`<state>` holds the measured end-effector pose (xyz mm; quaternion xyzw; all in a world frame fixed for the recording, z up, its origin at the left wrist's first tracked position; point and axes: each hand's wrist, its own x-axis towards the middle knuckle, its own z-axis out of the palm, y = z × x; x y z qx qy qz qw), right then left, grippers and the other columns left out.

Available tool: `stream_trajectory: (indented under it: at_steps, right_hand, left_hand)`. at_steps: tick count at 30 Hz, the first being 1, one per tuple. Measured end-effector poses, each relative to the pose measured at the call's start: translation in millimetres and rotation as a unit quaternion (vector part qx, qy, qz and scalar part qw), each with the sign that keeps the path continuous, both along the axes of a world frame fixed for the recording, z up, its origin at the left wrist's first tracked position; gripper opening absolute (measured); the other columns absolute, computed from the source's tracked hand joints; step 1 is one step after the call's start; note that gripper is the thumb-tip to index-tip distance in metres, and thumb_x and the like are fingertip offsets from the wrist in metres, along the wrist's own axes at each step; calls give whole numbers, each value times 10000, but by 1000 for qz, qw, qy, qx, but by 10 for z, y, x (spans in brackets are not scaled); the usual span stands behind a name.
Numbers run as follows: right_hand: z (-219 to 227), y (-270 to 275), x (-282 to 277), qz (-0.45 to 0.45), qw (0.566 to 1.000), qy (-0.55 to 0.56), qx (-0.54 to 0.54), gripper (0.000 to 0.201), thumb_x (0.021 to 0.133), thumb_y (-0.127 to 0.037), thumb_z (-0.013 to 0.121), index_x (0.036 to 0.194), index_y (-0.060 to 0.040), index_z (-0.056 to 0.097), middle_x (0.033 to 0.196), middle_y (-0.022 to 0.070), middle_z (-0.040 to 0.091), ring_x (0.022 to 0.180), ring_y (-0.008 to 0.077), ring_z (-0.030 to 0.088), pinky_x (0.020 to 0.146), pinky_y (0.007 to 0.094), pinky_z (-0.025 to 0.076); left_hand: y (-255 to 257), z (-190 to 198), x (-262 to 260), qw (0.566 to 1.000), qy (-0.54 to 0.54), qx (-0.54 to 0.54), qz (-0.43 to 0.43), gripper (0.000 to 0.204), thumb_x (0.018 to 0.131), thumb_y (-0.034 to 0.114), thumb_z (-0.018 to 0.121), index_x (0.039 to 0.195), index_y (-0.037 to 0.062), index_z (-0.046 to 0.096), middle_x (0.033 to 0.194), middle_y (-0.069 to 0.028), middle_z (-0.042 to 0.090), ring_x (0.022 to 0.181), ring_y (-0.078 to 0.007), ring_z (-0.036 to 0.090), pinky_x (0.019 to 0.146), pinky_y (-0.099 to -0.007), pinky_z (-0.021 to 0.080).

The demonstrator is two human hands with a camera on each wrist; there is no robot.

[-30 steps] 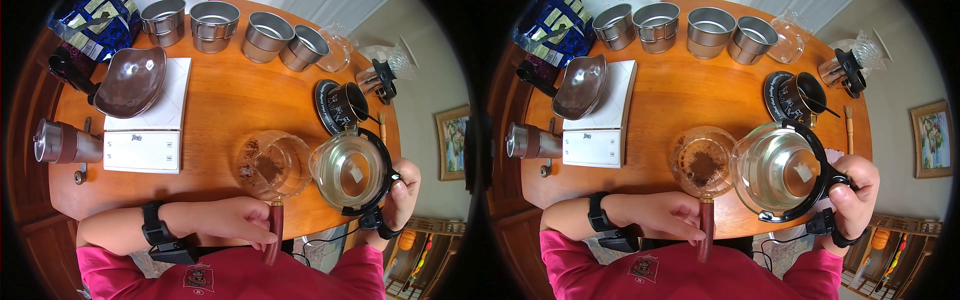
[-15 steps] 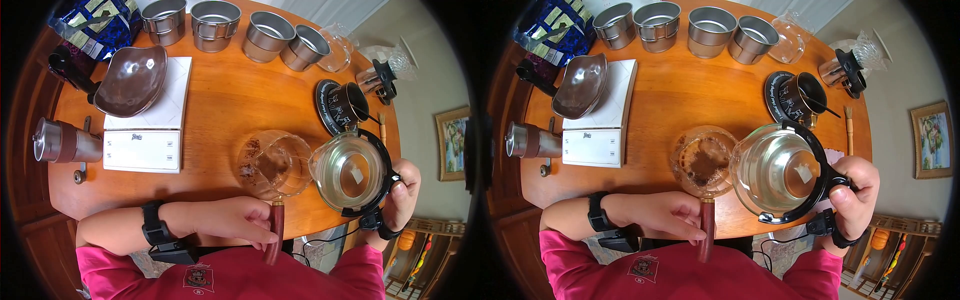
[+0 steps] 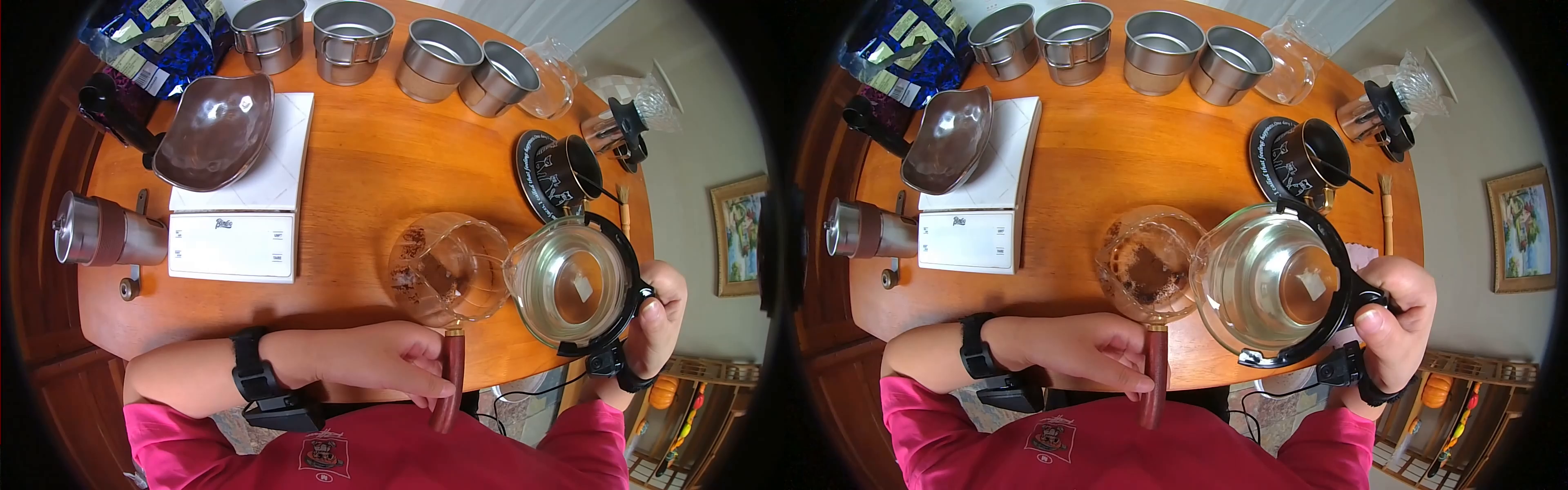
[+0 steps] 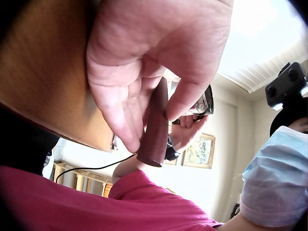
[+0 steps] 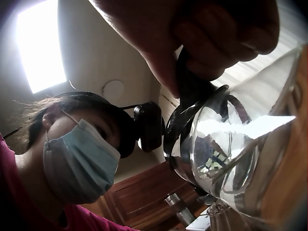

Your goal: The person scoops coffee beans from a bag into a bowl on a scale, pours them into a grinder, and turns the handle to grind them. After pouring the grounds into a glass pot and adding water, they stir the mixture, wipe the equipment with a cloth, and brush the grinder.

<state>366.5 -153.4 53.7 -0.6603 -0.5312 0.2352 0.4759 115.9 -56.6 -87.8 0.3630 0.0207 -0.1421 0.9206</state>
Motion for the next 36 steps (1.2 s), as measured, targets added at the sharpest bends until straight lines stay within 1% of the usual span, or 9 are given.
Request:
stream_trajectory:
  at_steps: [4, 7, 14, 22, 28, 36]
  right_hand:
    - [-4, -5, 0, -2, 1000, 0, 1, 435, 666, -382, 704, 673, 21, 541, 599, -2, 463, 538, 74, 396, 481, 227, 268]
    - [-4, -14, 11, 0, 1000, 0, 1, 437, 665, -381, 705, 677, 23, 540, 605, 2, 470, 542, 77, 403, 485, 228, 275]
    - [-12, -28, 21, 6, 1000, 12, 2, 439, 665, -380, 708, 689, 26, 542, 619, 9, 480, 546, 82, 412, 491, 229, 294]
    - [-5, -22, 15, 9, 1000, 8, 1, 432, 663, -371, 708, 692, 28, 544, 619, 10, 479, 546, 82, 410, 491, 229, 291]
    - [2, -21, 8, 9, 1000, 6, 2, 428, 667, -369, 703, 685, 28, 545, 612, 8, 471, 543, 81, 406, 488, 231, 284]
    - [-6, -19, -1, 5, 1000, -4, 9, 438, 665, -378, 704, 682, 30, 547, 601, 2, 460, 536, 80, 400, 483, 231, 276]
  left_hand:
    - [29, 7, 2, 1000, 6, 26, -17, 247, 893, 176, 545, 1070, 4, 546, 1007, -21, 597, 932, -64, 529, 810, -229, 423]
    - [27, 7, 6, 1000, 3, 20, -20, 252, 893, 176, 543, 1075, 1, 544, 1009, -24, 597, 930, -61, 527, 808, -225, 422]
    - [12, 12, 0, 1000, 4, 21, -8, 256, 896, 175, 539, 1079, -5, 542, 1011, -25, 596, 915, -52, 524, 784, -220, 424]
    - [22, 28, -3, 1000, 5, 24, -5, 230, 892, 194, 549, 1034, 14, 563, 959, -2, 600, 878, -41, 523, 766, -209, 419]
    - [0, -4, -5, 1000, -2, 15, 2, 234, 891, 200, 552, 1028, 11, 561, 953, -5, 604, 870, -43, 528, 763, -208, 420]
    - [40, 70, -11, 999, 9, 34, -6, 232, 893, 198, 549, 1025, 8, 559, 959, -3, 606, 870, -37, 522, 748, -200, 420]
